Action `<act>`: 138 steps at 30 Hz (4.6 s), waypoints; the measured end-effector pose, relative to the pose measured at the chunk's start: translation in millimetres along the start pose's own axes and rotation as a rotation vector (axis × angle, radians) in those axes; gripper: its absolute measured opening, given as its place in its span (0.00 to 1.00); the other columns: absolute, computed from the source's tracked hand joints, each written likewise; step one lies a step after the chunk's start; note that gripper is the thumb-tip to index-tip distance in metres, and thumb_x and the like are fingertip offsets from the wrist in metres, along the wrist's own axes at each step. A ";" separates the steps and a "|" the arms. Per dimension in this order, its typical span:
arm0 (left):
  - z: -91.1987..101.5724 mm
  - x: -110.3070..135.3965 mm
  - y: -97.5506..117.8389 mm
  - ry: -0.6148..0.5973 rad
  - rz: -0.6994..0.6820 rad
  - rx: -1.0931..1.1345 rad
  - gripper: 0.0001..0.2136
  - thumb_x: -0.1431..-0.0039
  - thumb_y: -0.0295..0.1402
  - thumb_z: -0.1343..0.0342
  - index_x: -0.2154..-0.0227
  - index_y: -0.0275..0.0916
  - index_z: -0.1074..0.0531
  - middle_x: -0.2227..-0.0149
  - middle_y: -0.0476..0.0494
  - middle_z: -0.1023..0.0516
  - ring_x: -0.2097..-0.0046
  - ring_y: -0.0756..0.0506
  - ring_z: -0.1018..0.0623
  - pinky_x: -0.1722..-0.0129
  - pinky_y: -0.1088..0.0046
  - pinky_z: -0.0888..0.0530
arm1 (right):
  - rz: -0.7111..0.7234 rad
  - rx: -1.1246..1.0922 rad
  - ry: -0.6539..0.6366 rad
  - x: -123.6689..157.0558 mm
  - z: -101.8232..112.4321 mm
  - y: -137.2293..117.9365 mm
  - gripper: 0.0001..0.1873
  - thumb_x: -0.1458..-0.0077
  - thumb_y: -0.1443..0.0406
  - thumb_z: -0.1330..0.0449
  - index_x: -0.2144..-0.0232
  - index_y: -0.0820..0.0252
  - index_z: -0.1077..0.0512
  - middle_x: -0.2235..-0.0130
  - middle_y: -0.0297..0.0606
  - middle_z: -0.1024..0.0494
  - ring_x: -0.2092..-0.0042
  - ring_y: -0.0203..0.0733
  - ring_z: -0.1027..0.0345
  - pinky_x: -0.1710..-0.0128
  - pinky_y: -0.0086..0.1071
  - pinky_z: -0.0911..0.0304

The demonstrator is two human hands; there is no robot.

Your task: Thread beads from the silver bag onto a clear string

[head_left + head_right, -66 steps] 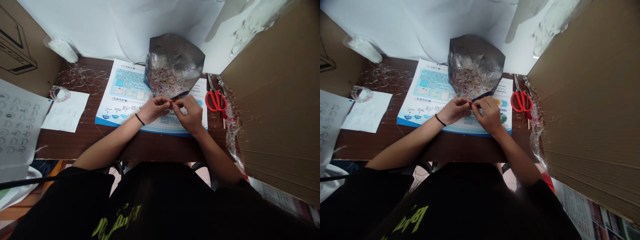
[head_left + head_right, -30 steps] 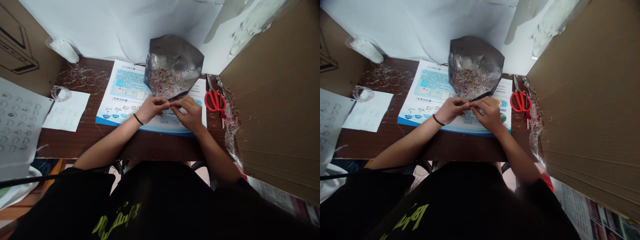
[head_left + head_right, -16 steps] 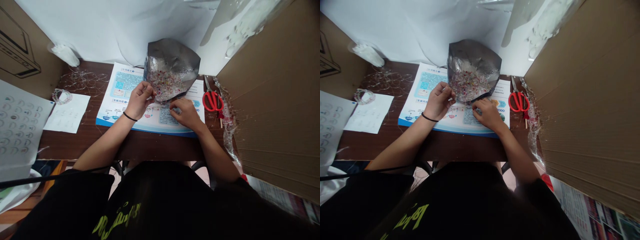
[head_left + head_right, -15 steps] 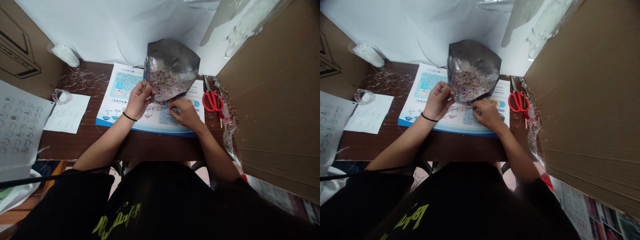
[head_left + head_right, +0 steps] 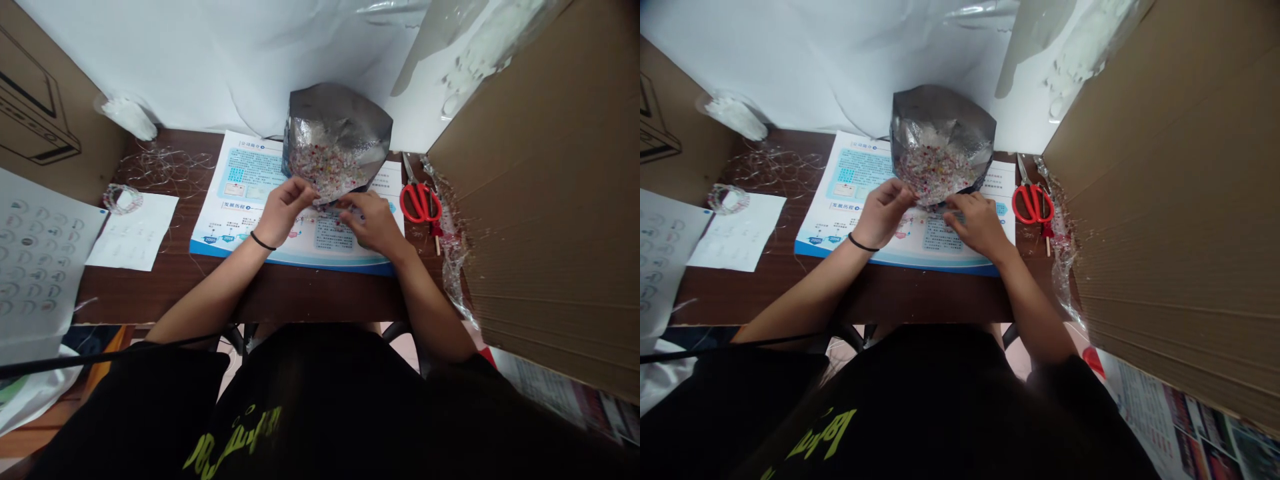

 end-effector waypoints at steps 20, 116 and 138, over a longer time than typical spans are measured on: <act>-34.3 -60.6 2.9 -0.291 -0.212 -0.699 0.05 0.51 0.31 0.44 0.73 0.38 0.25 0.68 0.44 0.26 0.63 0.46 0.29 0.57 0.70 0.36 | -0.160 -0.170 0.348 -1.6 3.0 -2.6 0.07 0.45 0.62 0.45 0.69 0.56 0.29 0.70 0.32 0.23 0.66 0.37 0.29 0.63 0.34 0.35; -25.2 11.3 -26.4 -0.109 0.442 0.543 0.11 0.60 0.30 0.34 0.71 0.36 0.27 0.69 0.49 0.25 0.69 0.55 0.27 0.67 0.77 0.28 | 0.040 0.141 0.251 3.3 -10.2 -24.1 0.08 0.42 0.61 0.50 0.71 0.56 0.34 0.67 0.36 0.27 0.61 0.41 0.35 0.55 0.40 0.45; -25.8 11.2 -25.7 -0.104 0.458 0.538 0.13 0.62 0.32 0.32 0.71 0.35 0.26 0.71 0.50 0.26 0.70 0.55 0.26 0.67 0.78 0.28 | 0.059 0.112 0.295 4.1 -12.9 -22.7 0.11 0.41 0.59 0.49 0.70 0.56 0.31 0.67 0.36 0.25 0.60 0.40 0.34 0.52 0.40 0.46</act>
Point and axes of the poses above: each hand's wrist, its own x-axis away from the middle knuckle, its own z-axis out of the back of the hand, y = z × x, the point moved 1 cm from there along -x, towards the middle knuckle
